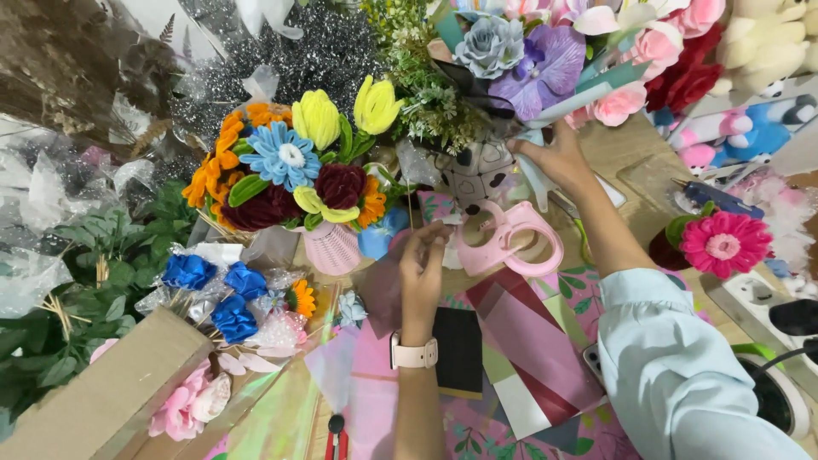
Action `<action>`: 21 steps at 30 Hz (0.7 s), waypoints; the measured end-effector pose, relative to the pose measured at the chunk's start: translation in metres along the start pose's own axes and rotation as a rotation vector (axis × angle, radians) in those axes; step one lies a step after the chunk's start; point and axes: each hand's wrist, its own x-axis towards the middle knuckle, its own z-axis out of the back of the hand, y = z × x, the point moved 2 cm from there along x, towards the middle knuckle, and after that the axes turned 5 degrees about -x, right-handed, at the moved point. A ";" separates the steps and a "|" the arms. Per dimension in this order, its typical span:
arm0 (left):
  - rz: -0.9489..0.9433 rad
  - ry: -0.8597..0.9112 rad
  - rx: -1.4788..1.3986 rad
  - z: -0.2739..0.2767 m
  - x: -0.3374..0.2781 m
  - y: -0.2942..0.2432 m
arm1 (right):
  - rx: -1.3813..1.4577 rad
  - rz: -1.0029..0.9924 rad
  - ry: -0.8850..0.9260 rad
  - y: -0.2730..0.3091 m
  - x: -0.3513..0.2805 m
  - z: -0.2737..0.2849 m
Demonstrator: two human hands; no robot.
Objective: The person wraps a bouquet of artificial flowers in translucent paper and secures it with tape. They then pick up a cardboard box and wrap it in pink paper, folding the edges and securing them with tape.
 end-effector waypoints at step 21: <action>0.021 -0.041 0.068 0.002 -0.001 -0.004 | -0.231 -0.011 0.008 0.026 -0.009 -0.037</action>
